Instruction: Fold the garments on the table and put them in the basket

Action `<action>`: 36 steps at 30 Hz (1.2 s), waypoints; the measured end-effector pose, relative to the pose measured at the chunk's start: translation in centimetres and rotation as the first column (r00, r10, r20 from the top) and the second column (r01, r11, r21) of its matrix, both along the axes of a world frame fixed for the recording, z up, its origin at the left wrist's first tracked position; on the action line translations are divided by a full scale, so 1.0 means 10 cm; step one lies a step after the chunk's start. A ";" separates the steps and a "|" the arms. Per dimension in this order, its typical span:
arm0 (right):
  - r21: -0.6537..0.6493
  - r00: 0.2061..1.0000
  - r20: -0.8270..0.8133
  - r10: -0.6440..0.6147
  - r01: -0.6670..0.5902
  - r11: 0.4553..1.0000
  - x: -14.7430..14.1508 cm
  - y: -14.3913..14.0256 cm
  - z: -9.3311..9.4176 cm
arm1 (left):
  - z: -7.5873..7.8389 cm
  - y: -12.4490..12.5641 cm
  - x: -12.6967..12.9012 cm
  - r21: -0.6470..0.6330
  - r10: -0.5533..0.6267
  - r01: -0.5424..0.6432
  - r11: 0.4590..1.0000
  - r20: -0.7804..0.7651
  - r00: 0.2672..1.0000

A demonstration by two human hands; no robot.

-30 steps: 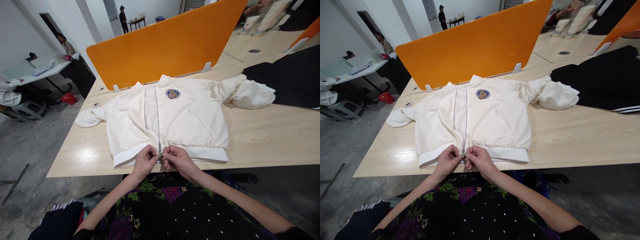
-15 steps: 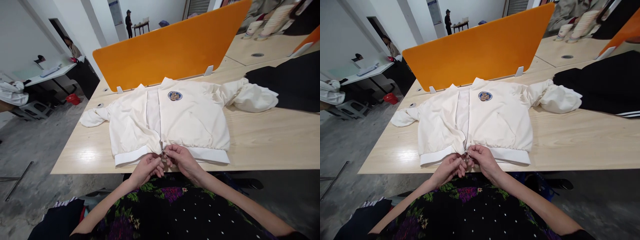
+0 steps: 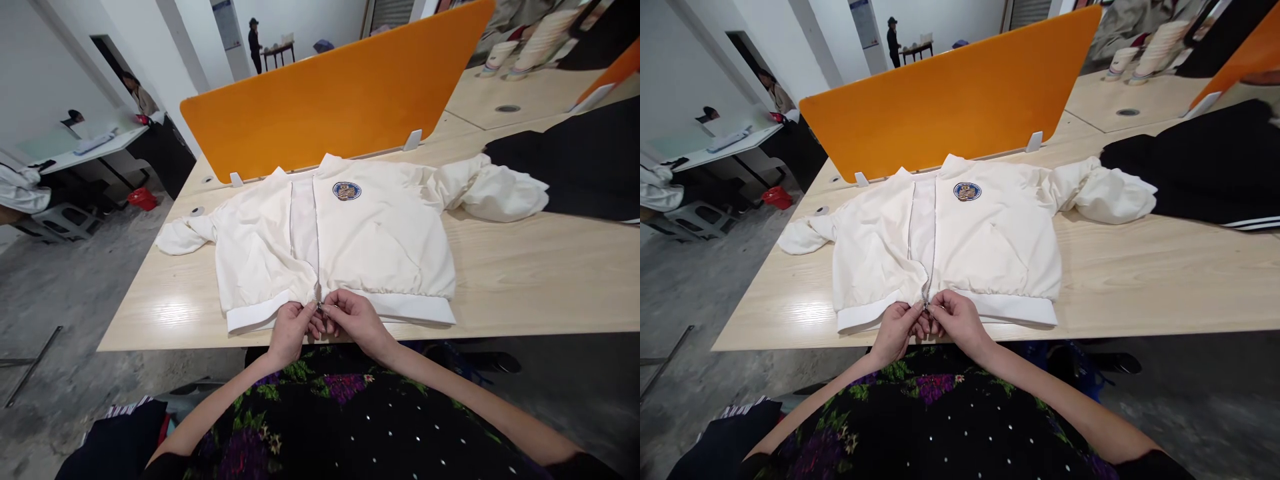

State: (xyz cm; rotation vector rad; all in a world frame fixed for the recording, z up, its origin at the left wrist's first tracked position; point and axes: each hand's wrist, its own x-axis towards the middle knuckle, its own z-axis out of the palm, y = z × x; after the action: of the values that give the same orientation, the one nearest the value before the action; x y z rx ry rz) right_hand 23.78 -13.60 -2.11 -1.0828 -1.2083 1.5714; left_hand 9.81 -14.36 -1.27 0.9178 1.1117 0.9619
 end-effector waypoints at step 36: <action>0.823 0.674 0.567 -0.474 -0.438 0.362 0.16 0.03 -0.09 | -0.03 0.00 -0.04 -0.052 0.010 -0.014 0.999 -0.070 0.997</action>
State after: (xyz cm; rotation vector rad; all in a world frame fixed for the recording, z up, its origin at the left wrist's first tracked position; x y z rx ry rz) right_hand 25.42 -13.26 -2.97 -0.8503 -2.2384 -0.0020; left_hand 9.46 -14.31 -1.57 0.9092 1.1974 0.9120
